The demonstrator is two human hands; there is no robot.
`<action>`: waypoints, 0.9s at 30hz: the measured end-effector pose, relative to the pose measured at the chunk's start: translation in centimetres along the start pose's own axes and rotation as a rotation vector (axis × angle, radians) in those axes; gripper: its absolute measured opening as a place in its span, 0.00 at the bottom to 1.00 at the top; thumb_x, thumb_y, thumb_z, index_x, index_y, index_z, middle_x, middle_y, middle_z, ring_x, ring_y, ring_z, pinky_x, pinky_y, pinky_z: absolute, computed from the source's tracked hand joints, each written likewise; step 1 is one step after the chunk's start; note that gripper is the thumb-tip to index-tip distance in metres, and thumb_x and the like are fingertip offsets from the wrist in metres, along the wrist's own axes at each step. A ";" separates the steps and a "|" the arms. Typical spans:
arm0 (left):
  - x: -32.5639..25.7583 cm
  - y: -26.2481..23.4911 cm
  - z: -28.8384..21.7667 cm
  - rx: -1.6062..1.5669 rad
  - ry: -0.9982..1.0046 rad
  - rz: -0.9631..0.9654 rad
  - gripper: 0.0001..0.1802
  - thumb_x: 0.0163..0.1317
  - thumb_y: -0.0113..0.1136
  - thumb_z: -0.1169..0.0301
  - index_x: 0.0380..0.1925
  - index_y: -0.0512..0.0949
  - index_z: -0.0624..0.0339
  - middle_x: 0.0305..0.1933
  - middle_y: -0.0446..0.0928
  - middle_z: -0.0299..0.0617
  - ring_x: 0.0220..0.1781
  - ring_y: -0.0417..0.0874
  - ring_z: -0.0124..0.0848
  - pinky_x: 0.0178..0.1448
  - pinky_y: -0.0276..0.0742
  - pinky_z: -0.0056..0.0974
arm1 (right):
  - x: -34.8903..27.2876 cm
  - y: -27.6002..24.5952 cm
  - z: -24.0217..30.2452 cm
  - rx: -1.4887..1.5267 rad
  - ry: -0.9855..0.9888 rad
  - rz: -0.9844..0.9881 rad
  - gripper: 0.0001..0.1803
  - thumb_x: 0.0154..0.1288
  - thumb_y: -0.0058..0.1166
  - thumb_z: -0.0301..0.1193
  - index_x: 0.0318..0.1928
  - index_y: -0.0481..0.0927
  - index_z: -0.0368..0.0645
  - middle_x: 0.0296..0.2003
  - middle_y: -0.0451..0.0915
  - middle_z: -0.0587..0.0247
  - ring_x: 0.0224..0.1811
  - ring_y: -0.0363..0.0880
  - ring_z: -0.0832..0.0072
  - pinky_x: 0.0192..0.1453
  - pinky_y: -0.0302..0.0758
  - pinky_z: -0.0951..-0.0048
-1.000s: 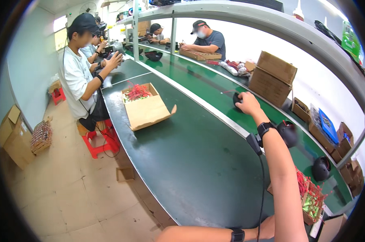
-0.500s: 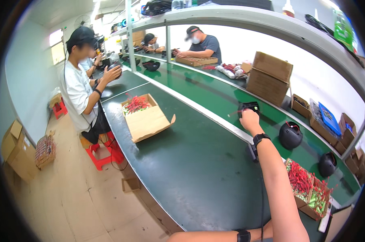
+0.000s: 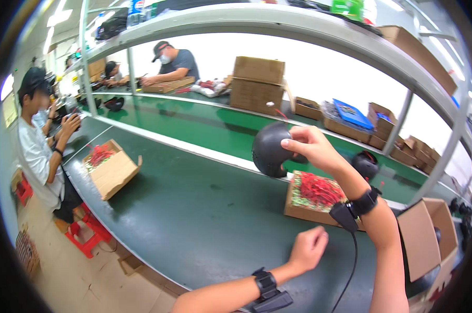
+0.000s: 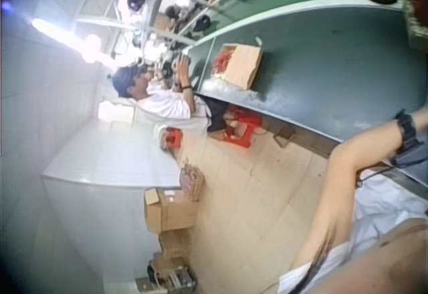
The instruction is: Assembling black plastic electronic housings by connecting wires and snapping parts together on a factory production line.
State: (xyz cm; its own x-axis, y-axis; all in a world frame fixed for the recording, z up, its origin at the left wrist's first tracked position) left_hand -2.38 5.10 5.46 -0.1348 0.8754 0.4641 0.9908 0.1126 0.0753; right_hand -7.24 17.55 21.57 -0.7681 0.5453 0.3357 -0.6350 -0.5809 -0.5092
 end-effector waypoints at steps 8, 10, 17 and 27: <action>-0.7 -3.1 -8.9 0.235 0.651 -0.190 0.13 0.44 0.54 0.69 0.32 0.70 0.62 0.34 0.65 0.48 0.39 0.67 0.41 0.45 0.66 0.41 | -17.4 -1.9 -1.3 0.481 0.437 -0.380 0.11 0.65 0.54 0.38 0.33 0.81 0.44 0.27 0.80 0.74 0.28 0.76 0.88 0.36 0.70 0.84; 0.5 -3.4 -6.9 0.080 0.418 -0.215 0.17 0.48 0.51 0.68 0.38 0.68 0.64 0.36 0.63 0.47 0.43 0.66 0.38 0.50 0.63 0.39 | -20.0 -1.1 -1.4 0.447 0.420 -0.353 0.11 0.66 0.54 0.37 0.35 0.81 0.42 0.30 0.79 0.73 0.32 0.74 0.88 0.39 0.70 0.83; 1.7 -0.9 -2.2 -0.246 -0.277 0.047 0.34 0.66 0.25 0.43 0.51 0.68 0.61 0.53 0.72 0.46 0.59 0.67 0.34 0.64 0.59 0.40 | -25.6 2.6 3.0 -0.401 -0.232 -0.152 0.10 0.55 0.60 0.30 0.34 0.75 0.38 0.34 0.72 0.61 0.32 0.75 0.65 0.36 0.73 0.67; 0.6 0.5 -1.7 -0.445 -0.398 0.161 0.35 0.68 0.25 0.50 0.58 0.64 0.72 0.56 0.72 0.53 0.57 0.73 0.39 0.62 0.67 0.41 | -27.5 4.8 3.0 -0.699 -0.326 0.161 0.11 0.54 0.58 0.29 0.40 0.79 0.40 0.38 0.77 0.64 0.41 0.77 0.67 0.47 0.74 0.66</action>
Point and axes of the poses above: each hand's wrist, its own x-axis towards the middle knuckle, its own y-axis out of the palm, z = x × y, the point moved 7 cm from there along x, towards the middle knuckle
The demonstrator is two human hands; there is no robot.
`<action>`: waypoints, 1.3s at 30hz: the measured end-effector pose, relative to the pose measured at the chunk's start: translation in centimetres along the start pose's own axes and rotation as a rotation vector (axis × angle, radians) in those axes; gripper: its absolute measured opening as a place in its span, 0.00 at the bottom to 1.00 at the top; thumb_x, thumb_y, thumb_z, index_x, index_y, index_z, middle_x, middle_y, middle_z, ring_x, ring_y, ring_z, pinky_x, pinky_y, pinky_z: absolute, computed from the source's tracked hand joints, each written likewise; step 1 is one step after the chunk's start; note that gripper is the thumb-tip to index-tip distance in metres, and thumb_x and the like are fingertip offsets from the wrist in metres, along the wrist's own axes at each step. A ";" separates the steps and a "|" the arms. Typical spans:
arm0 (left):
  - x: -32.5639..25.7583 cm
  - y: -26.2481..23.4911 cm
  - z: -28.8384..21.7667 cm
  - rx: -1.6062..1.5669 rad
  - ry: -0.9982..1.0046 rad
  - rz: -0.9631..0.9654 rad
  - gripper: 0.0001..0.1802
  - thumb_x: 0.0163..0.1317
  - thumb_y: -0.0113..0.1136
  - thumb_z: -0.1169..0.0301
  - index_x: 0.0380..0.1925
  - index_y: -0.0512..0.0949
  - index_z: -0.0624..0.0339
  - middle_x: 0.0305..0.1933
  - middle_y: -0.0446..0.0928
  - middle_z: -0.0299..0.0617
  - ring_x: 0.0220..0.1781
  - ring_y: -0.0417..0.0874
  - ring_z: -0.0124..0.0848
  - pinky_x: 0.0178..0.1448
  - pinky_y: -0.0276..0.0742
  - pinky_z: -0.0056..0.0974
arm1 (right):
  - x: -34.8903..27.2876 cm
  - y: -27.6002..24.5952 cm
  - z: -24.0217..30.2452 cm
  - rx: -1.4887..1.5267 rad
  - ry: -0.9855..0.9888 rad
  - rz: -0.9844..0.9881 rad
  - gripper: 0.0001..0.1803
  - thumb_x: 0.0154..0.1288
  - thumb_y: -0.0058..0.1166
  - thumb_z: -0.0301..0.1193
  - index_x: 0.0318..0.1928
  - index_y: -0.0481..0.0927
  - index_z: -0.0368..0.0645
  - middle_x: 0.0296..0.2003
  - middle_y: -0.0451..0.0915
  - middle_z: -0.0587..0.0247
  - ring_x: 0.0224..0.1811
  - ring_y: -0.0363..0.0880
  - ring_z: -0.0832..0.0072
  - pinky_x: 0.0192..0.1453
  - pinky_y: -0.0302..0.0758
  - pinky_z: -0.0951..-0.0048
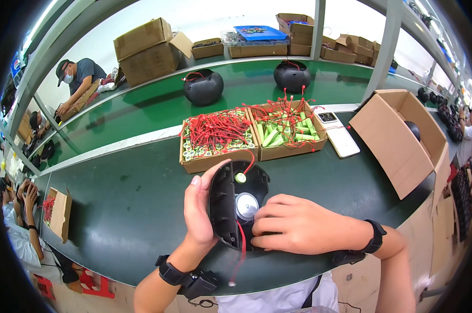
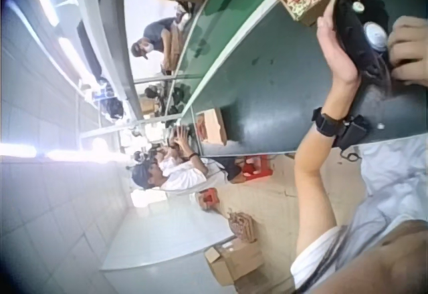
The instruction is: Assembling black plastic electronic housings by connecting wires and snapping parts together on a factory production line.
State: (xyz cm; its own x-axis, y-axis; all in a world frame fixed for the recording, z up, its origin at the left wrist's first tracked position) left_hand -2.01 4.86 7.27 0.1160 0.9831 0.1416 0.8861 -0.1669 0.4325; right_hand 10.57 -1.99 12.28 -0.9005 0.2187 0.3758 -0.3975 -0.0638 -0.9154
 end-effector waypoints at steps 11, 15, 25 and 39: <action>-0.4 1.4 -2.3 0.576 0.273 0.165 0.34 0.62 0.35 0.57 0.61 0.61 0.74 0.67 0.59 0.53 0.67 0.60 0.41 0.70 0.51 0.41 | -3.0 5.5 -4.4 1.131 0.796 -0.082 0.13 0.70 0.46 0.32 0.42 0.75 0.32 0.32 0.79 0.62 0.34 0.76 0.79 0.41 0.72 0.76; -1.0 2.3 -3.3 0.613 0.340 0.120 0.31 0.52 0.45 0.62 0.55 0.65 0.69 0.63 0.57 0.53 0.67 0.57 0.43 0.71 0.48 0.46 | -3.3 5.5 -4.9 1.381 0.765 -0.128 0.12 0.72 0.44 0.32 0.37 0.73 0.34 0.30 0.73 0.71 0.35 0.70 0.85 0.41 0.70 0.78; -0.5 3.1 -1.6 0.917 0.371 0.333 0.13 0.47 0.58 0.72 0.36 0.79 0.61 0.57 0.60 0.50 0.62 0.64 0.46 0.67 0.57 0.47 | -3.2 1.1 -5.4 0.575 0.581 -0.046 0.07 0.66 0.46 0.28 0.34 0.71 0.37 0.27 0.78 0.54 0.32 0.78 0.61 0.35 0.73 0.65; -0.4 3.3 -1.3 0.889 0.386 0.367 0.15 0.47 0.60 0.71 0.37 0.80 0.62 0.58 0.59 0.50 0.63 0.64 0.47 0.63 0.64 0.49 | -2.6 -1.8 -3.9 -0.070 0.336 -0.121 0.09 0.49 0.57 0.30 0.23 0.70 0.43 0.21 0.68 0.66 0.24 0.72 0.71 0.28 0.69 0.70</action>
Point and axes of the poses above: each hand's wrist, its own x-axis towards the middle knuckle, its own y-axis out of the palm, z = x × y, the point moved 7 cm from there along x, towards the middle knuckle
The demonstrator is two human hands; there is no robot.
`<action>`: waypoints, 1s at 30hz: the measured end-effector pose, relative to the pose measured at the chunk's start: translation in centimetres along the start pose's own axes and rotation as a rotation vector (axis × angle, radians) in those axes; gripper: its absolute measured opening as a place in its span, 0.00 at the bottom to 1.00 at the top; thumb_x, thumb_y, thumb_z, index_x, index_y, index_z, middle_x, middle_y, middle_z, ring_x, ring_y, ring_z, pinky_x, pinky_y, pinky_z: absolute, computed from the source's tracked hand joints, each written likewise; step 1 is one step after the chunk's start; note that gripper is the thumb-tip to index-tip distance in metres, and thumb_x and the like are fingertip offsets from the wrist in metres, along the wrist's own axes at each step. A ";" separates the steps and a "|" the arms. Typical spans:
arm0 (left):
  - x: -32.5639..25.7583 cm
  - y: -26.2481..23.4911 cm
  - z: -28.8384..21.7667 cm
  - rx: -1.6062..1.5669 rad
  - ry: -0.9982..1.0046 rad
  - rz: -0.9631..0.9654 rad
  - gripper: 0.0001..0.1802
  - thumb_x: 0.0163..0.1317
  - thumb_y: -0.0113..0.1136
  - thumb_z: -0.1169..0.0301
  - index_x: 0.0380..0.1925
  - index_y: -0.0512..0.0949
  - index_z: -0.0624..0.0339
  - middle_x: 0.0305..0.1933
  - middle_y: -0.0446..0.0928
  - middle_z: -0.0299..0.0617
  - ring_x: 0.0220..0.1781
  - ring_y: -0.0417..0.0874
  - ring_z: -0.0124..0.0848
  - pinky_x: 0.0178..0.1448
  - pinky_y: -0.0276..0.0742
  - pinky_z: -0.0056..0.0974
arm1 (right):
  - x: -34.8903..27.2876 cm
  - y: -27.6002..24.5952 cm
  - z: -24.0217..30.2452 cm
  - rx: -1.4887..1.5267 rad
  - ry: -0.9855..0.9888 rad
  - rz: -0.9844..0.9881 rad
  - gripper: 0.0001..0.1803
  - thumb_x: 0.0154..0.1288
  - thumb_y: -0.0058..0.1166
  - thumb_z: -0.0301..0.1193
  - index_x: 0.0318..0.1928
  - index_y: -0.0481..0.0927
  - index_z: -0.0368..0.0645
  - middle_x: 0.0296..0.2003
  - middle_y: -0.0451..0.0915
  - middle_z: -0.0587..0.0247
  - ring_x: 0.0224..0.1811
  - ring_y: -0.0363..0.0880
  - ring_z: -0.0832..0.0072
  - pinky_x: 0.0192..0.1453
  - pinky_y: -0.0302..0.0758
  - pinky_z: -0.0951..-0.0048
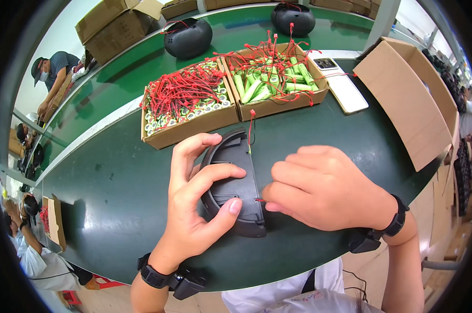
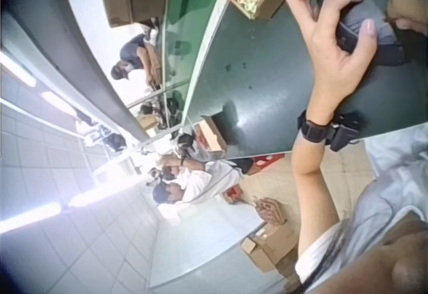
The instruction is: Assembling black plastic electronic housings by connecting wires and snapping parts together on a factory production line.
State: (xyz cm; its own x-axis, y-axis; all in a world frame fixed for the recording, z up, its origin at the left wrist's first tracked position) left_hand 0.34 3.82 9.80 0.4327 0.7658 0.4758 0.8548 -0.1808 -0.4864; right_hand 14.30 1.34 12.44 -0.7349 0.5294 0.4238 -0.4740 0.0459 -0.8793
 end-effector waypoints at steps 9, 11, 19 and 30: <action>0.1 0.8 -0.3 -0.030 0.024 0.026 0.15 0.46 0.60 0.72 0.36 0.81 0.62 0.58 0.60 0.51 0.63 0.65 0.47 0.65 0.61 0.50 | 0.7 -2.9 0.5 -0.149 -0.035 -0.064 0.10 0.43 0.62 0.34 0.22 0.73 0.46 0.21 0.64 0.68 0.22 0.65 0.72 0.26 0.60 0.72; 0.2 0.7 -0.4 -0.026 0.028 0.026 0.15 0.46 0.61 0.72 0.36 0.81 0.62 0.58 0.60 0.51 0.62 0.65 0.47 0.65 0.61 0.49 | 1.8 -4.3 1.2 -0.180 -0.053 -0.042 0.10 0.42 0.62 0.33 0.22 0.73 0.46 0.21 0.64 0.69 0.22 0.66 0.73 0.26 0.60 0.72; -1.2 1.0 0.7 -0.134 -0.170 0.009 0.14 0.46 0.66 0.70 0.36 0.81 0.60 0.52 0.71 0.49 0.56 0.72 0.43 0.60 0.66 0.44 | 3.5 -4.9 3.0 -0.323 -0.159 0.223 0.11 0.45 0.61 0.34 0.21 0.73 0.43 0.22 0.67 0.64 0.23 0.68 0.67 0.28 0.66 0.69; -3.6 0.4 1.4 -0.080 -0.212 0.050 0.15 0.54 0.65 0.75 0.43 0.78 0.63 0.43 0.79 0.42 0.45 0.78 0.35 0.53 0.71 0.38 | 7.9 -2.0 4.0 -0.036 -0.094 0.293 0.14 0.52 0.58 0.37 0.24 0.74 0.37 0.25 0.72 0.58 0.25 0.71 0.63 0.31 0.70 0.68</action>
Point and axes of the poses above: each hand's wrist, its own x-axis towards the middle knuckle, its own y-axis out of the palm, z = x × y, the point moved 7 cm from there along x, towards the middle knuckle
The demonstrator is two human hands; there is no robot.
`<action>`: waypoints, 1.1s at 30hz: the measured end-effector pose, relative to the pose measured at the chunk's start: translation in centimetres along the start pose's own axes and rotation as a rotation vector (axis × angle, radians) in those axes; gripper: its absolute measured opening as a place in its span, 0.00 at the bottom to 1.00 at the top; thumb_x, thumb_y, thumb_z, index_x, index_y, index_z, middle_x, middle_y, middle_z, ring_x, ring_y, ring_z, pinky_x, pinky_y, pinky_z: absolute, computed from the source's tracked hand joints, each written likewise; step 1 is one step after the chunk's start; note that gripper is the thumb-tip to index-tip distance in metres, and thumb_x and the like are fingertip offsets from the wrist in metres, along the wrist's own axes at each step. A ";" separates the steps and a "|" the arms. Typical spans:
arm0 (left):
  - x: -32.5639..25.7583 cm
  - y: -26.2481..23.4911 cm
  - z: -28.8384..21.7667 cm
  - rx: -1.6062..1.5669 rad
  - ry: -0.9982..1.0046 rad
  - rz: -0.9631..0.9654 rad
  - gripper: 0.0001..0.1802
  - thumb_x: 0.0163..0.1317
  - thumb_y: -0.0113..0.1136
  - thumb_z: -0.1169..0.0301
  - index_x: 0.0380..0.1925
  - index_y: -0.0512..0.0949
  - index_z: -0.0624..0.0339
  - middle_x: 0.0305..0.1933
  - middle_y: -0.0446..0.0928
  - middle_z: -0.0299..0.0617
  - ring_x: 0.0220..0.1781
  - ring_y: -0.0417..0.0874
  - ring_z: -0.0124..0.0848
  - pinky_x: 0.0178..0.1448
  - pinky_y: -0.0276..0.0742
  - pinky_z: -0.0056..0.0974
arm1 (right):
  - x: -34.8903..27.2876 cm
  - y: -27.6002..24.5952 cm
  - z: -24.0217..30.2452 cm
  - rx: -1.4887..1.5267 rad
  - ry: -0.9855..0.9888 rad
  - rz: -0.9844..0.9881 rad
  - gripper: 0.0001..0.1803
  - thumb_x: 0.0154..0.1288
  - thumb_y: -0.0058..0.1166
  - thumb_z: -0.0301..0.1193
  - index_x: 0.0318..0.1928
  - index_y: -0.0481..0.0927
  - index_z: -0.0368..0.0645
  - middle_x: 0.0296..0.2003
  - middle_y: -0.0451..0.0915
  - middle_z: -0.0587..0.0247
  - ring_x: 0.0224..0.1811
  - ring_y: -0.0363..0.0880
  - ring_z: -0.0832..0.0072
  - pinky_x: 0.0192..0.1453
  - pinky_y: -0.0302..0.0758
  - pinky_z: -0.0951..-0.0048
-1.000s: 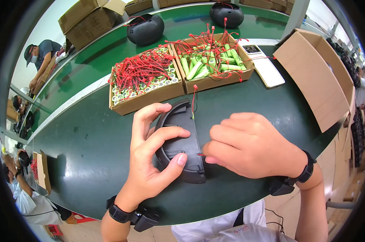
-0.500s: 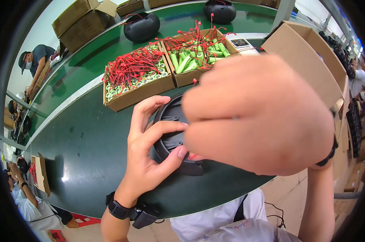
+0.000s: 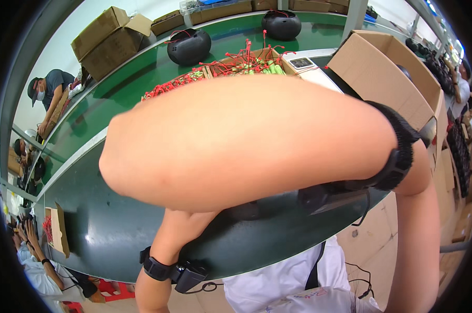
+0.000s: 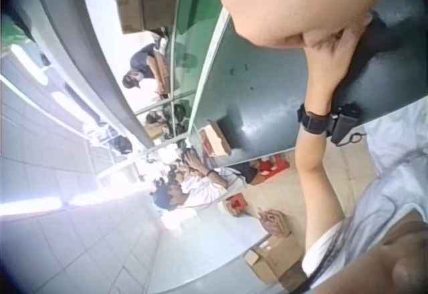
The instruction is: Assembling black plastic electronic housings by connecting wires and snapping parts together on a factory production line.
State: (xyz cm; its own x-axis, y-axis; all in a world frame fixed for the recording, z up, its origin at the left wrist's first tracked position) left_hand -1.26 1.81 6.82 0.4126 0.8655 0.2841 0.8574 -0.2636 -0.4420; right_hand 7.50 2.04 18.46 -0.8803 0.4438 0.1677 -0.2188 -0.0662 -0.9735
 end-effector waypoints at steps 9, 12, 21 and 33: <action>1.5 0.7 -1.2 0.134 0.130 -0.045 0.13 0.62 0.48 0.73 0.40 0.80 0.65 0.45 0.77 0.51 0.54 0.74 0.46 0.58 0.67 0.46 | -1.0 -1.2 -1.8 0.241 -0.147 -0.200 0.11 0.60 0.50 0.30 0.37 0.80 0.36 0.36 0.80 0.54 0.36 0.78 0.64 0.42 0.75 0.69; 2.2 0.2 -3.3 0.109 0.339 -0.163 0.15 0.62 0.44 0.72 0.39 0.80 0.68 0.47 0.75 0.54 0.58 0.72 0.49 0.62 0.65 0.46 | -1.8 -1.3 -5.8 0.223 0.136 -0.200 0.10 0.53 0.58 0.32 0.30 0.79 0.36 0.25 0.78 0.55 0.28 0.77 0.64 0.33 0.74 0.68; 2.7 0.6 -3.1 0.032 0.436 -0.103 0.20 0.63 0.41 0.68 0.35 0.80 0.70 0.46 0.77 0.55 0.58 0.72 0.55 0.65 0.62 0.52 | -7.8 3.9 -11.8 0.464 0.465 -0.367 0.08 0.59 0.56 0.29 0.35 0.78 0.35 0.30 0.79 0.60 0.30 0.78 0.75 0.34 0.73 0.73; 2.9 0.3 -2.7 -0.048 0.333 -0.083 0.19 0.64 0.41 0.68 0.35 0.80 0.71 0.45 0.77 0.55 0.59 0.71 0.54 0.66 0.61 0.52 | -7.8 2.4 -9.3 1.012 0.215 -0.562 0.08 0.64 0.49 0.27 0.37 0.75 0.34 0.30 0.78 0.63 0.34 0.75 0.78 0.42 0.72 0.74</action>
State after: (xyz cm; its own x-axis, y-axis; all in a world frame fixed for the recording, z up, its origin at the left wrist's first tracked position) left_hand 1.06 3.13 9.78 0.4115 0.7006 0.5830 0.9025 -0.2241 -0.3677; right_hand 17.75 6.75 13.35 -0.4855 0.7721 0.4100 -0.8734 -0.4492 -0.1883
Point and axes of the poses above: each hand's wrist, its own x-axis towards the middle knuckle, its own y-axis out of the palm, z = x × y, the point moved 7 cm from there along x, towards the middle knuckle
